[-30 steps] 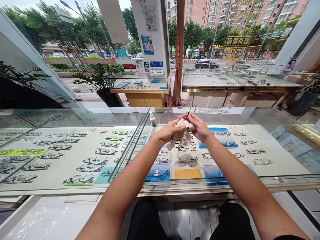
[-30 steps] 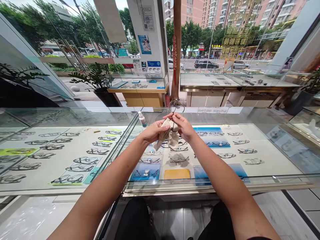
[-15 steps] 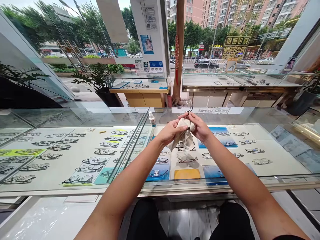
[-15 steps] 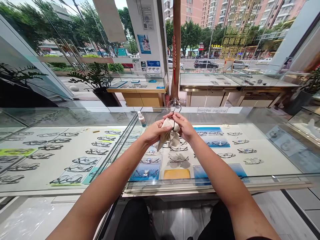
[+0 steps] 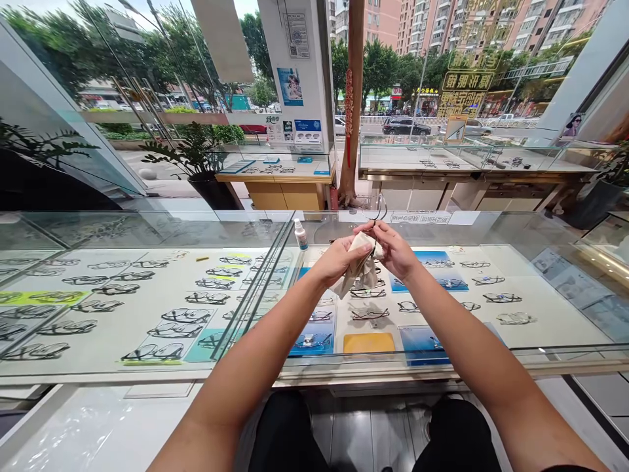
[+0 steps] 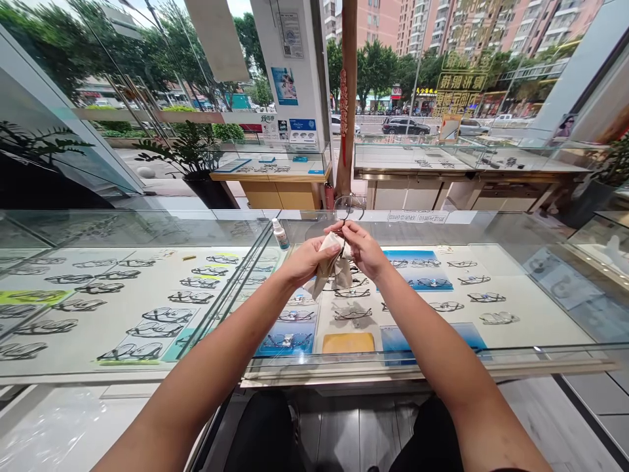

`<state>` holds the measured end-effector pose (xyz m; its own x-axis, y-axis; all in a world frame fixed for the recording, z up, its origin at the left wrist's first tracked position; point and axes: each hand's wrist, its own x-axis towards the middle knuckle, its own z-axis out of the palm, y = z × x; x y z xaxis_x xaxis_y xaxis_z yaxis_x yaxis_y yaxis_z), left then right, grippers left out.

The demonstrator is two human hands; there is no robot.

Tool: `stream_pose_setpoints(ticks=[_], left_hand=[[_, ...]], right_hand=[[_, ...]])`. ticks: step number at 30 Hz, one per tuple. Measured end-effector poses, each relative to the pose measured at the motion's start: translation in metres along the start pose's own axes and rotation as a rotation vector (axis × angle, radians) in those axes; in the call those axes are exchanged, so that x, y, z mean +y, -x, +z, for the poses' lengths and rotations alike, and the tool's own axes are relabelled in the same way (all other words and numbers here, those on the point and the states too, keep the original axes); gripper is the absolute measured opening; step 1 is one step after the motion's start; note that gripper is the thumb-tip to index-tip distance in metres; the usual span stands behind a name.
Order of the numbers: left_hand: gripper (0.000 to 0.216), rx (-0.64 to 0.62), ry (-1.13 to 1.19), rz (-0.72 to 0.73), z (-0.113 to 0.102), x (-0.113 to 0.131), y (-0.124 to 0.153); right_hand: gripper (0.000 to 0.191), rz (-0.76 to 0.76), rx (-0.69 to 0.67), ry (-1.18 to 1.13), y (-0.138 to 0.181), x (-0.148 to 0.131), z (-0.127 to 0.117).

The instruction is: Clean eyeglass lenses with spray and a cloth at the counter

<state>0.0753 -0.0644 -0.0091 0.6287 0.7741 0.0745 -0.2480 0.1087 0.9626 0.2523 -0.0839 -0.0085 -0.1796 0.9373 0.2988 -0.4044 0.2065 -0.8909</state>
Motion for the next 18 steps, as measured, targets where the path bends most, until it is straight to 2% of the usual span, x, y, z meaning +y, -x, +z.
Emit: stream_pose_setpoints(ticks=[10, 18], left_hand=[[0.069, 0.053, 0.008, 0.066, 0.0065, 0.0001, 0.0009], [0.071, 0.098, -0.075, 0.134, 0.0064, -0.0005, 0.0]], right_hand=[[0.039, -0.01, 0.012, 0.019, -0.0003, 0.0017, -0.0031], [0.039, -0.014, 0.016, 0.025, -0.0001, -0.0003, 0.0006]])
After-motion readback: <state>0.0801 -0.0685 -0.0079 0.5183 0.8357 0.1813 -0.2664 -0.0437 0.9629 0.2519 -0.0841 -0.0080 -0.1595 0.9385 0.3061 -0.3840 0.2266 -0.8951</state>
